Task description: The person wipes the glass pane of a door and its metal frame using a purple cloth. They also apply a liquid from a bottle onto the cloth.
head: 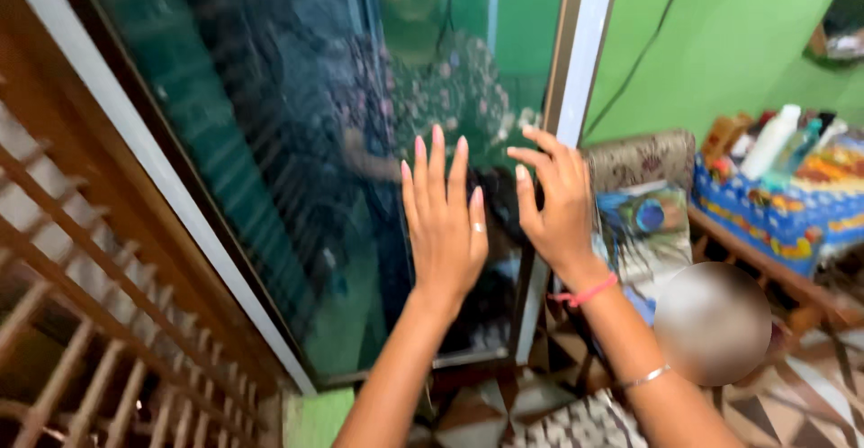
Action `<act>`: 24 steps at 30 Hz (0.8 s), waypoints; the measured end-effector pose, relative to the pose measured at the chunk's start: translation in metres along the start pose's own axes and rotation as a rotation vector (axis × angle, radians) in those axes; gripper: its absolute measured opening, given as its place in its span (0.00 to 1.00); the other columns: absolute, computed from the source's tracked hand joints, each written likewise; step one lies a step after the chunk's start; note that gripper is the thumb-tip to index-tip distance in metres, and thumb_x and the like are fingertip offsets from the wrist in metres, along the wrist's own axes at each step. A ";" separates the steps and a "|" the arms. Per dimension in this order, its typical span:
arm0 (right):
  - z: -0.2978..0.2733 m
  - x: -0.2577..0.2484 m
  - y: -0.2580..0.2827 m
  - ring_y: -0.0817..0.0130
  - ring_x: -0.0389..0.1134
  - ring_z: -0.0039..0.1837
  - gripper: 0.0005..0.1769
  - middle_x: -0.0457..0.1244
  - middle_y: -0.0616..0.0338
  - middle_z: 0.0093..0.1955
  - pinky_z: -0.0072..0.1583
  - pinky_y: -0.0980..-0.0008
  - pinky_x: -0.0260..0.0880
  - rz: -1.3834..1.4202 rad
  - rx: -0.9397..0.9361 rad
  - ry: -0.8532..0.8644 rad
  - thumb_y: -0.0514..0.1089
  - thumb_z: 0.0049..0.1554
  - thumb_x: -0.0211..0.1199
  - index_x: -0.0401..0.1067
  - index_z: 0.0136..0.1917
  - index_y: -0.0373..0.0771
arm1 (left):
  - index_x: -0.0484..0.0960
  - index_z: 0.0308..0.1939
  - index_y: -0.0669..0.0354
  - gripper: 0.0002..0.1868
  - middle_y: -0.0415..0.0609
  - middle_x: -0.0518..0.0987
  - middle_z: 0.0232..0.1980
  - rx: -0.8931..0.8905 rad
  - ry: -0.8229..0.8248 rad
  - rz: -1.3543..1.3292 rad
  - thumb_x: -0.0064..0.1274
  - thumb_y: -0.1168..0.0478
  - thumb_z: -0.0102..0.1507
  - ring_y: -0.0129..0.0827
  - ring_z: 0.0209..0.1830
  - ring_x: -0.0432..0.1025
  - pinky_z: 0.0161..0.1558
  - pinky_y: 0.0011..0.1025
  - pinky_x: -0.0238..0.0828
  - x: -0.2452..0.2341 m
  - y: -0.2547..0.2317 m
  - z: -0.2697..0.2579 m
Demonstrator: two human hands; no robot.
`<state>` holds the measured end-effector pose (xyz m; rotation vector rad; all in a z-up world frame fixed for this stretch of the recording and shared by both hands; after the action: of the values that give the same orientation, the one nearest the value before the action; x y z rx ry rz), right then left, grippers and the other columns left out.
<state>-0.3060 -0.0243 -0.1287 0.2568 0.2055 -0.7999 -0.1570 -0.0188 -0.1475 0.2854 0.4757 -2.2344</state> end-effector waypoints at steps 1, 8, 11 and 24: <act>-0.007 0.000 -0.002 0.48 0.62 0.72 0.12 0.62 0.49 0.72 0.71 0.53 0.60 -0.010 -0.002 0.031 0.37 0.64 0.58 0.74 0.60 0.37 | 0.60 0.79 0.59 0.31 0.58 0.52 0.84 -0.002 0.009 -0.003 0.45 0.60 0.71 0.55 0.86 0.45 0.82 0.54 0.38 0.001 -0.001 -0.001; -0.059 0.014 -0.015 0.47 0.51 0.85 0.15 0.54 0.47 0.82 0.78 0.50 0.54 -0.024 -0.009 0.216 0.36 0.65 0.59 0.73 0.65 0.37 | 0.59 0.80 0.57 0.32 0.56 0.50 0.85 -0.026 0.133 -0.015 0.45 0.60 0.72 0.53 0.87 0.43 0.84 0.53 0.36 0.031 -0.005 -0.036; -0.073 0.024 -0.021 0.44 0.45 0.86 0.19 0.49 0.45 0.84 0.80 0.47 0.50 -0.045 0.001 0.276 0.37 0.62 0.60 0.72 0.67 0.38 | 0.58 0.81 0.57 0.33 0.56 0.48 0.86 -0.023 0.165 -0.023 0.45 0.61 0.71 0.53 0.87 0.41 0.84 0.54 0.33 0.043 0.000 -0.046; -0.109 0.059 -0.057 0.42 0.38 0.87 0.32 0.42 0.46 0.87 0.82 0.39 0.40 -0.094 0.017 0.294 0.39 0.62 0.59 0.60 0.79 0.44 | 0.57 0.82 0.53 0.35 0.48 0.49 0.86 -0.013 0.266 0.250 0.44 0.62 0.69 0.44 0.87 0.41 0.81 0.56 0.27 0.066 0.019 -0.050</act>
<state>-0.3166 -0.0690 -0.2571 0.3831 0.4908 -0.8553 -0.1828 -0.0535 -0.2210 0.6061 0.5620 -1.9576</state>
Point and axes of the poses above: each hand's wrist, its own z-axis towards the middle knuckle, its own x-axis out of the palm, y = z × x, the point moved 5 cm from there along z, towards the middle knuckle
